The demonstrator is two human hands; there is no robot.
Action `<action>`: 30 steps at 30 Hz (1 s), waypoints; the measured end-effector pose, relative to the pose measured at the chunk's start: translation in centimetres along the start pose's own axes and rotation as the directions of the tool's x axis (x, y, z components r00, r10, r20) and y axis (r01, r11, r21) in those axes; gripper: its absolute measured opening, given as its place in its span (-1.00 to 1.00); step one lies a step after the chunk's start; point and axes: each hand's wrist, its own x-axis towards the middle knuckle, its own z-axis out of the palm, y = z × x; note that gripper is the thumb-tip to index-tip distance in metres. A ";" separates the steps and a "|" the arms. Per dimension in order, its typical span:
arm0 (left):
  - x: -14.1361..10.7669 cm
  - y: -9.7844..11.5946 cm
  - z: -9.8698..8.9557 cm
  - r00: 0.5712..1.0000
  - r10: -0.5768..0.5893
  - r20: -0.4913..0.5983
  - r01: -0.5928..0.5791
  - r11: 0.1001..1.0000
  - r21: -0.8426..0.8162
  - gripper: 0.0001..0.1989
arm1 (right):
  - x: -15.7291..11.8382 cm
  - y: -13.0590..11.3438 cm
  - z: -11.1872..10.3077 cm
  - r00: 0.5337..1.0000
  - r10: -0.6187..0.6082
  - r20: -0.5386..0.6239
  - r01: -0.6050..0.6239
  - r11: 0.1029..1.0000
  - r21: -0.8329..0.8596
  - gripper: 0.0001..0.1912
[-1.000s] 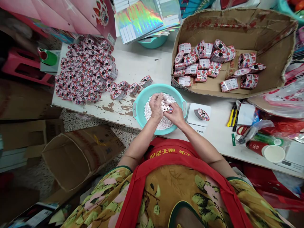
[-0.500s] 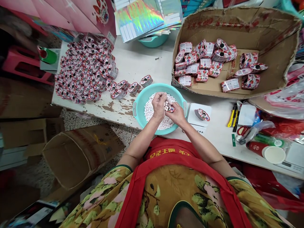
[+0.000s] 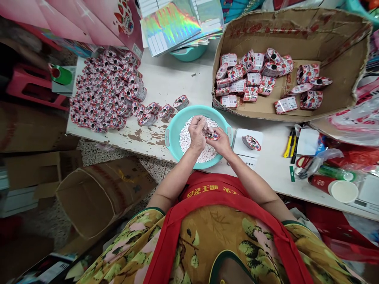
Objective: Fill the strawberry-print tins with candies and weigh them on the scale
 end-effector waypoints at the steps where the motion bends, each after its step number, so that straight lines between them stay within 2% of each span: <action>1: 0.1 0.3 -0.1 1.000 0.013 0.000 -0.013 1.000 -0.018 -0.70 | 0.0 0.0 -0.1 1.000 0.006 -0.001 -0.006 0.999 0.033 -0.60; 5: 0.7 1.1 -1.7 0.996 0.074 -0.046 -0.075 0.997 -0.001 -0.74 | -0.3 0.1 -0.8 0.999 0.041 0.029 -0.045 0.989 0.143 -0.48; 7: 1.1 1.2 -3.5 0.994 0.074 -0.083 -0.062 0.988 0.141 -0.79 | -0.9 0.1 -1.6 0.997 0.056 0.046 -0.064 0.975 0.215 -0.44; 8: 1.3 1.0 -4.5 0.996 0.048 -0.081 -0.024 0.961 0.274 -0.83 | -1.3 0.1 -2.2 0.995 0.068 0.066 -0.083 0.964 0.252 -0.42; 9: 1.3 0.8 -5.5 0.998 0.009 -0.068 0.022 0.896 0.443 -0.87 | -1.9 0.0 -2.9 0.992 0.086 0.095 -0.110 0.953 0.282 -0.41; 10: 1.3 0.4 -6.3 0.998 -0.034 -0.046 0.055 0.782 0.621 -0.89 | -2.7 0.0 -3.9 0.987 0.105 0.124 -0.138 0.944 0.301 -0.40; 12: 0.8 -0.7 -6.9 0.996 -0.078 0.037 0.004 0.467 0.884 -0.87 | -4.6 0.1 -6.5 0.980 0.144 0.139 -0.180 0.937 0.300 -0.40; 13: 0.4 -1.4 -6.5 0.991 -0.076 0.108 -0.078 0.330 0.941 -0.85 | -5.8 0.2 -8.0 0.982 0.162 0.097 -0.184 0.940 0.287 -0.41; 15: -0.8 -3.5 -4.4 0.951 -0.080 0.300 -0.284 0.166 0.944 -0.82 | -8.0 0.7 -11.6 0.975 0.186 -0.122 -0.154 0.959 0.237 -0.45; 16: -1.4 -4.7 -2.8 0.904 -0.116 0.411 -0.397 0.123 0.910 -0.79 | -9.0 1.1 -13.5 0.943 0.184 -0.277 -0.133 0.972 0.194 -0.47; 17: -2.0 -6.0 -1.0 0.838 -0.173 0.518 -0.509 0.097 0.855 -0.77 | -9.9 1.7 -15.4 0.890 0.165 -0.425 -0.115 0.983 0.141 -0.50; 18: -2.5 -7.3 0.9 0.753 -0.239 0.613 -0.613 0.085 0.786 -0.77 | -10.6 2.5 -17.2 0.834 0.131 -0.536 -0.101 0.991 0.085 -0.53; 19: -2.8 -8.6 2.7 0.660 -0.301 0.688 -0.701 0.084 0.708 -0.77 | -11.1 3.4 -18.7 0.793 0.091 -0.602 -0.088 0.996 0.034 -0.54; 20: -2.9 -9.8 4.2 0.575 -0.348 0.741 -0.765 0.092 0.637 -0.77 | -11.4 4.3 -20.0 0.779 0.051 -0.625 -0.073 0.997 -0.009 -0.55; 21: -2.9 -10.8 5.4 0.510 -0.376 0.774 -0.807 0.103 0.582 -0.78 | -11.5 5.3 -20.9 0.783 0.020 -0.622 -0.060 0.997 -0.043 -0.56; 22: -2.7 -11.6 6.3 0.471 -0.388 0.792 -0.831 0.106 0.546 -0.78 | -11.4 6.2 -21.4 0.791 0.001 -0.612 -0.056 0.996 -0.071 -0.56; 23: -2.5 -12.1 6.8 0.461 -0.382 0.801 -0.838 0.110 0.535 -0.79 | -11.2 7.1 -21.5 0.792 -0.006 -0.610 -0.068 0.993 -0.098 -0.57; 25: -1.8 -12.1 6.8 0.499 -0.318 0.806 -0.804 0.177 0.567 -0.87 | -10.4 8.6 -20.7 0.782 0.003 -0.624 -0.116 0.983 -0.139 -0.58; 26: -1.4 -11.6 6.3 0.532 -0.270 0.802 -0.761 0.262 0.593 -0.91 | -10.0 9.1 -19.9 0.785 0.018 -0.619 -0.140 0.979 -0.148 -0.58; 28: -0.9 -9.8 4.7 0.631 -0.196 0.750 -0.584 0.516 0.626 -0.91 | -9.1 9.6 -18.2 0.819 0.067 -0.569 -0.181 0.972 -0.146 -0.58; 30: -0.7 -7.4 2.7 0.745 -0.198 0.637 -0.286 0.768 0.573 -0.82 | -8.3 9.2 -16.7 0.855 0.116 -0.506 -0.213 0.967 -0.138 -0.56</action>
